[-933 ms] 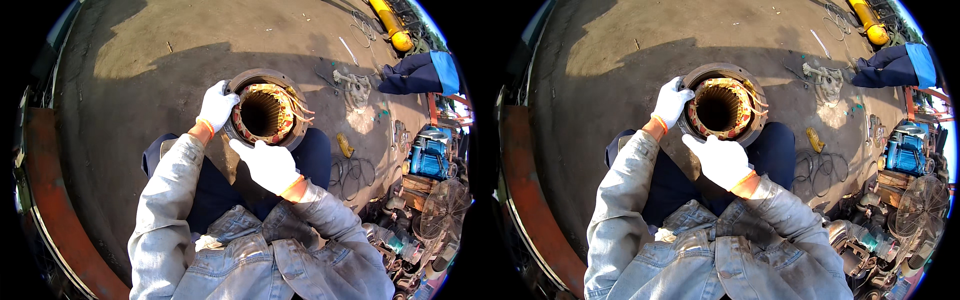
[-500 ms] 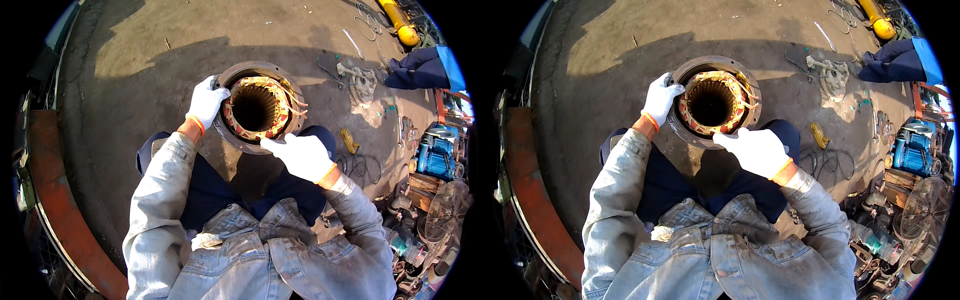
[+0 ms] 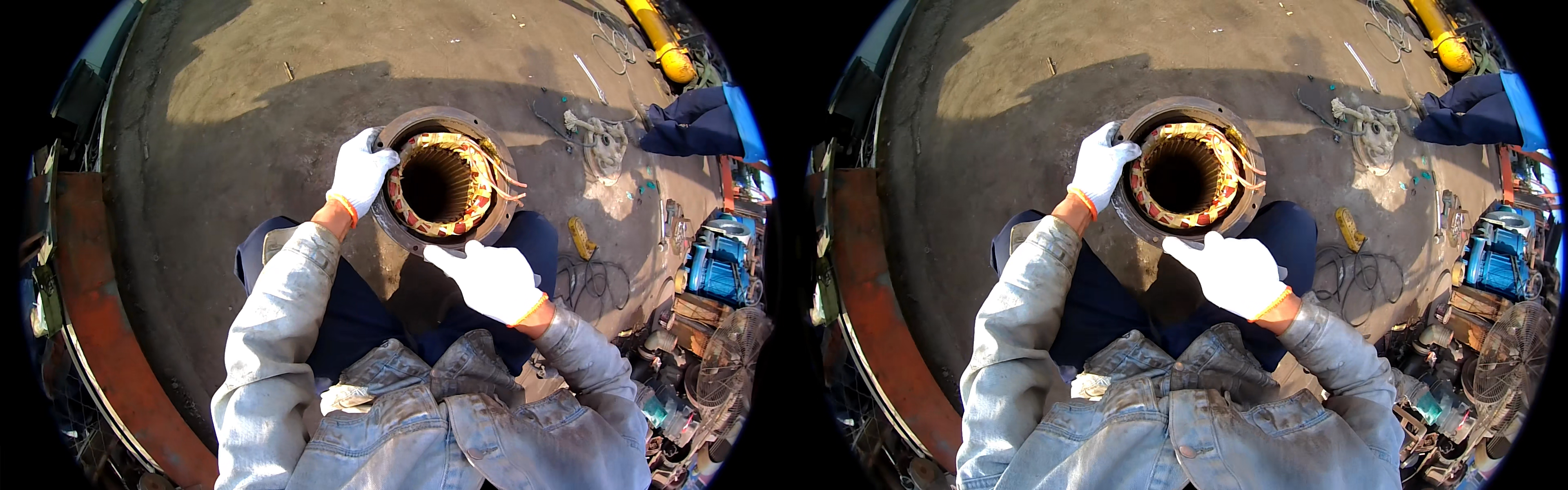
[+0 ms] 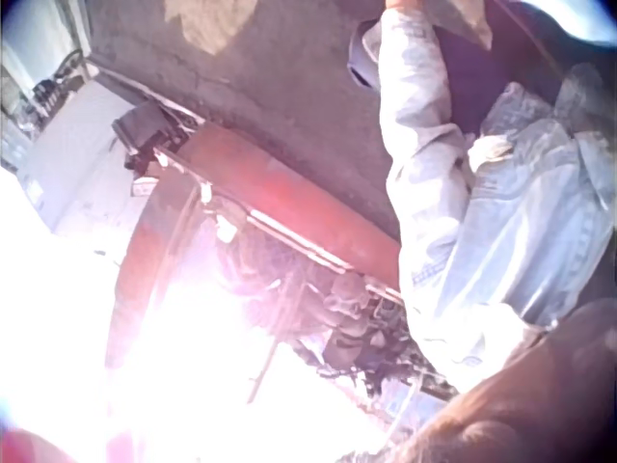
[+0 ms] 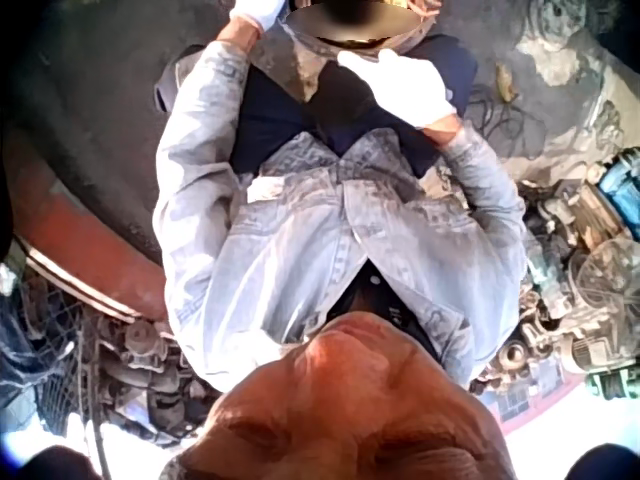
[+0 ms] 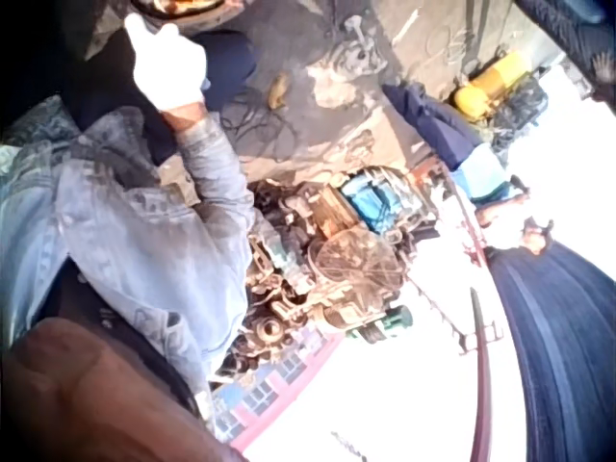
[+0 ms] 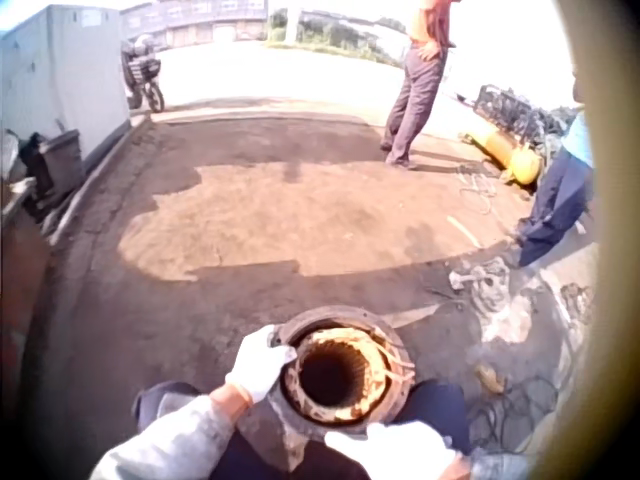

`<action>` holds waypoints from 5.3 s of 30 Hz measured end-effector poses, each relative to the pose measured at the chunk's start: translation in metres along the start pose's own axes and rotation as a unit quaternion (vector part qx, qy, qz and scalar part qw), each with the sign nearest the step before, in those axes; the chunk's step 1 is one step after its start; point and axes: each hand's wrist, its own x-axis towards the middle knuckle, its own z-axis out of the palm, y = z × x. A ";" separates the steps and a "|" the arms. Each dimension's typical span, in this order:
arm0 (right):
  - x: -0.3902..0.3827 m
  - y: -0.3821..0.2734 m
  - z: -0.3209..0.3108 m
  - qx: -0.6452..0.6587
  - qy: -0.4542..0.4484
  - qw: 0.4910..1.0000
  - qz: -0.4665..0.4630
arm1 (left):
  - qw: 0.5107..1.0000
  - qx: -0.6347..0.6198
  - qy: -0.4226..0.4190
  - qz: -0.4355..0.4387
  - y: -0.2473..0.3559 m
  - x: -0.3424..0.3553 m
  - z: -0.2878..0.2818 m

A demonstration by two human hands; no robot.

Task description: The person sits on the ground and uses a metal file to scrape and smooth the inner surface of a motor stator resting on their lap. They rotate the stator periodically to access different sections while filing.

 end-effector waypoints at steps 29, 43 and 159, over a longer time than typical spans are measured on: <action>-0.020 0.050 0.006 0.050 -0.014 0.987 -0.150 | 0.994 -0.098 -0.008 -0.054 0.003 -0.005 0.007; -0.062 0.091 -0.028 0.003 -0.067 0.995 -0.078 | 0.999 -0.043 -0.005 -0.016 0.003 -0.006 0.007; -0.068 -0.012 -0.002 0.701 0.129 0.475 0.515 | 0.696 0.499 -0.333 0.395 0.056 -0.092 0.098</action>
